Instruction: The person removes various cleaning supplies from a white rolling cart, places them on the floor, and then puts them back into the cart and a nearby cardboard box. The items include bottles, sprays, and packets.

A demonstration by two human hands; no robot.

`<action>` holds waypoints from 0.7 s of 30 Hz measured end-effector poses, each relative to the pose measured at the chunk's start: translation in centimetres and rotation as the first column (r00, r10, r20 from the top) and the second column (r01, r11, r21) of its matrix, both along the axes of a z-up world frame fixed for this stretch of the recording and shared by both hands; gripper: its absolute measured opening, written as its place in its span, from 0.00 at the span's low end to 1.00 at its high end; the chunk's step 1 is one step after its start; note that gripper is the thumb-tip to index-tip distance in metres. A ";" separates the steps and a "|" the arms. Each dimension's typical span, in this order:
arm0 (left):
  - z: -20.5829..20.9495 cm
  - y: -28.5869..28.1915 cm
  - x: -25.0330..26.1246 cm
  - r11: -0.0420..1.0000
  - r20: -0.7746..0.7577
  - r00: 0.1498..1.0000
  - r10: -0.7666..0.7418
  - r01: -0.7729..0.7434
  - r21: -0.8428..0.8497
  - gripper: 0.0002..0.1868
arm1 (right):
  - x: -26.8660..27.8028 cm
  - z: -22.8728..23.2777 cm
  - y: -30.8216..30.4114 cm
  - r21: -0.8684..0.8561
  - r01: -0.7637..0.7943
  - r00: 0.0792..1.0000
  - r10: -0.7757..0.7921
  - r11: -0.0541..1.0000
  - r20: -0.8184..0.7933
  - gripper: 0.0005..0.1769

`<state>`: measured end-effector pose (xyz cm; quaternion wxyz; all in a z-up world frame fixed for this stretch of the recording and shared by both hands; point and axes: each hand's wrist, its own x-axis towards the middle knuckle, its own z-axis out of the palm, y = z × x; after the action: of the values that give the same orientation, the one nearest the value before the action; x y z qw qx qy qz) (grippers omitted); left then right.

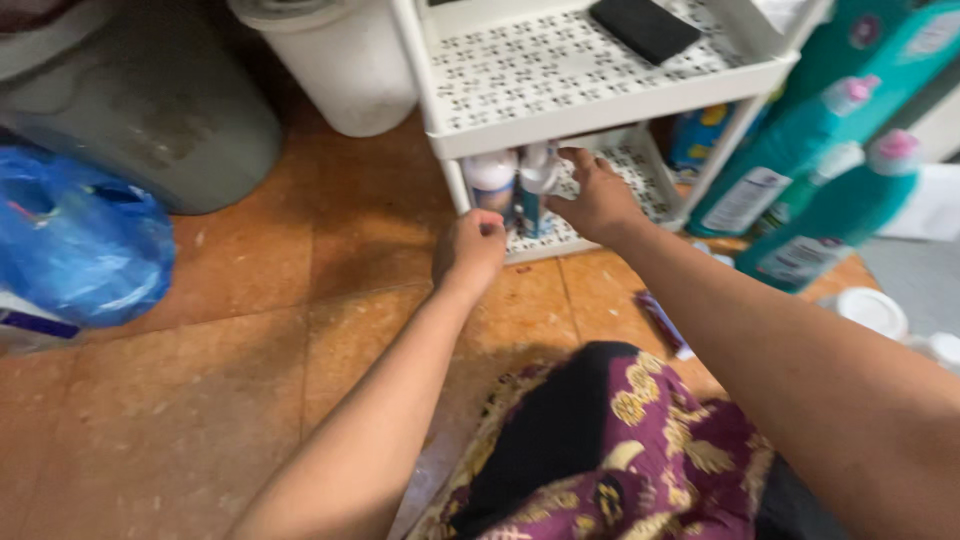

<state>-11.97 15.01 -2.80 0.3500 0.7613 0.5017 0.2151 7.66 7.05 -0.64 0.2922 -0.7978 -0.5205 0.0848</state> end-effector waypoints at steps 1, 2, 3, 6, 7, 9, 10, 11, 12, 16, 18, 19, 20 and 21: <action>0.3 0.5 -0.4 1.000 -0.004 1.000 -0.004 0.004 -0.009 0.11 | -0.2 0.3 1.2 -0.027 0.027 1.000 -0.027 0.999 0.003 0.46; 0.4 0.9 -0.8 1.000 0.027 1.000 -0.006 0.006 -0.028 0.11 | -0.3 0.5 1.8 -0.062 0.060 0.998 -0.060 0.996 0.004 0.46; 0.5 1.2 -1.1 0.999 0.058 0.998 -0.006 0.009 -0.047 0.11 | -0.4 0.5 2.4 -0.097 0.092 0.996 -0.092 0.991 0.008 0.46; 0.5 1.4 -1.8 0.992 0.117 0.993 -0.025 0.039 -0.117 0.11 | -0.5 0.4 3.8 -0.097 0.106 0.994 -0.107 0.990 0.003 0.44; 0.5 1.4 -1.9 0.989 0.135 0.990 -0.032 0.051 -0.137 0.11 | -0.6 0.3 4.0 -0.051 0.083 0.997 -0.083 0.995 0.001 0.43; 0.7 1.5 -1.9 0.983 0.147 0.988 -0.047 0.072 -0.168 0.12 | -0.3 0.4 4.4 0.047 0.038 0.999 -0.038 0.998 0.004 0.41; 0.6 1.3 -2.0 0.979 0.151 0.987 -0.054 0.082 -0.187 0.12 | -0.4 0.3 4.5 0.034 0.054 0.999 -0.053 0.998 -0.012 0.41; 0.5 1.1 -2.1 0.969 0.141 0.989 -0.050 0.082 -0.232 0.12 | -0.4 0.2 4.5 0.021 0.069 0.997 -0.069 0.997 -0.028 0.42; 0.4 0.9 -2.3 0.957 0.130 0.990 -0.045 0.080 -0.278 0.12 | -0.5 0.0 4.6 0.007 0.084 0.996 -0.083 0.996 -0.044 0.42; 0.4 0.2 -2.9 0.979 0.135 0.986 -0.099 0.121 -0.165 0.11 | -0.9 -0.1 4.8 0.025 0.110 0.994 -0.110 0.994 -0.002 0.40; 0.5 -0.3 -3.3 0.973 0.095 0.990 -0.109 0.125 -0.195 0.12 | -1.3 0.0 5.0 0.067 0.112 0.994 -0.111 0.991 -0.017 0.40; 0.5 -0.5 -3.6 0.970 0.075 0.991 -0.113 0.127 -0.209 0.12 | -1.5 0.0 5.1 0.047 0.122 0.992 -0.121 0.991 -0.024 0.40; 0.5 -0.7 -3.8 0.965 0.051 0.993 -0.109 0.118 -0.233 0.12 | -1.6 0.0 5.1 0.026 0.133 0.991 -0.132 0.991 -0.032 0.39; 0.5 -0.9 -4.0 0.960 0.028 0.994 -0.106 0.109 -0.256 0.12 | -1.7 0.0 5.1 0.006 0.144 0.989 -0.144 0.989 -0.040 0.39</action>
<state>-15.96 14.07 -2.32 0.4604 0.7341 0.4808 0.1344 5.92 12.12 -0.66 0.3112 -0.8302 -0.4560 0.0770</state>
